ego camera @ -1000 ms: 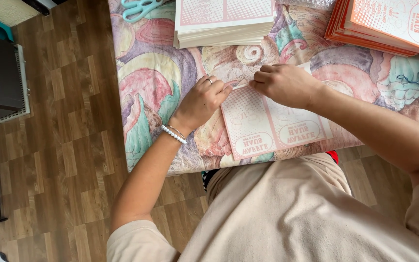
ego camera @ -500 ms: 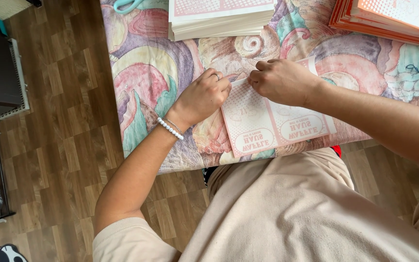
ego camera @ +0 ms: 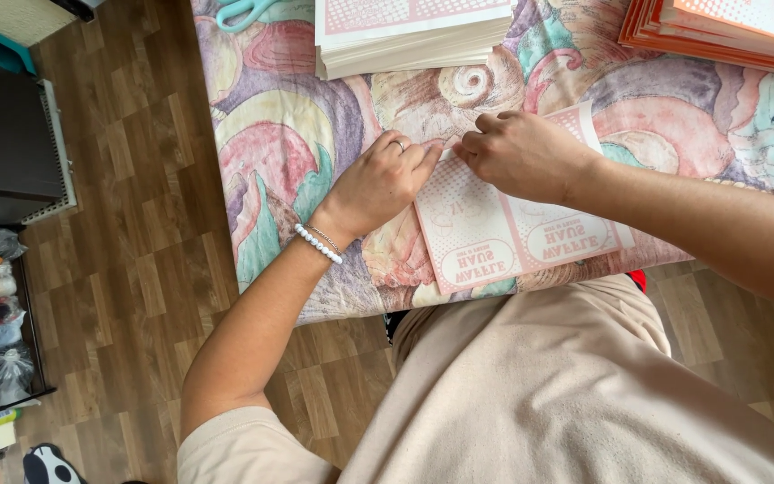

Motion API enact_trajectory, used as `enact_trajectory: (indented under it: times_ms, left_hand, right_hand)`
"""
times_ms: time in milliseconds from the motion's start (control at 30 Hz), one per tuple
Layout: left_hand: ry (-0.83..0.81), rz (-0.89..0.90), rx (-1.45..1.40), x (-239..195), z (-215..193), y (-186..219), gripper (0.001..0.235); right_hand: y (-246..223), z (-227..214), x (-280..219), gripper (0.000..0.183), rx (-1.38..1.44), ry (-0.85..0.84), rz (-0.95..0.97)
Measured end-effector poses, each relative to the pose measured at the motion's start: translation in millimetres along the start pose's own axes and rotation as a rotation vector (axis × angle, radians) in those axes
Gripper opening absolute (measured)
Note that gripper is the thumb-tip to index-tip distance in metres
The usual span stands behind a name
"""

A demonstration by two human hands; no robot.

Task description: Folding flat paper bag templates into finished bags and stacking them.

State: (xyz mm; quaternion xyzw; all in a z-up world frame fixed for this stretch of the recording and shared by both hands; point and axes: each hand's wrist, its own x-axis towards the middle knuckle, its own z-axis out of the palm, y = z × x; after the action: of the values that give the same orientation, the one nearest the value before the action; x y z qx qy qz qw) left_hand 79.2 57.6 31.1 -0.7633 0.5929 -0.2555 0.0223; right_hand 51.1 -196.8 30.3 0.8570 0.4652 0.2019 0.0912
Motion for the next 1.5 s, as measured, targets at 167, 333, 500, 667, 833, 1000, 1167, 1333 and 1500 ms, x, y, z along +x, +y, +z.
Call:
enact_trajectory:
  times_ms: [167, 333, 500, 667, 833, 1000, 1167, 1333, 1500]
  left_hand:
    - [-0.013, 0.026, -0.041, -5, 27, 1, 0.014]
    - [-0.023, 0.027, -0.057, -6, 22, 2, 0.014]
    - [-0.361, -0.324, -0.130, 0, -42, 25, 0.034]
    - [-0.296, -0.463, -0.142, -28, -35, 36, 0.030]
    - [-0.128, -0.684, -0.503, -3, -34, 59, 0.043]
    - [-0.213, -0.658, -0.421, 17, -19, 76, 0.057]
    - [-0.263, -0.632, -0.167, 31, -5, 84, 0.059]
    - [-0.225, -0.607, 0.098, 36, 13, 95, 0.059]
    - [-0.252, -0.613, 0.135, 38, 8, 97, 0.057]
  right_hand:
    - [-2, -6, 0, 0.013, -0.006, -0.016, 0.022]
    - [0, 1, 5, 0.014, -0.005, -0.027, 0.027]
    - [0, -3, 7, 0.018, 0.008, -0.104, 0.026]
    - [-1, -2, 5, 0.018, 0.024, -0.076, 0.022]
    - [-1, 7, 0, 0.017, 0.045, -0.020, 0.029]
    - [3, 2, -4, 0.012, 0.042, 0.078, 0.012]
    - [7, 11, -27, 0.014, 0.074, -0.035, 0.080]
    - [21, -20, -34, 0.015, -0.053, 0.092, 0.018]
    - [20, -53, -26, 0.014, -0.041, 0.116, 0.044]
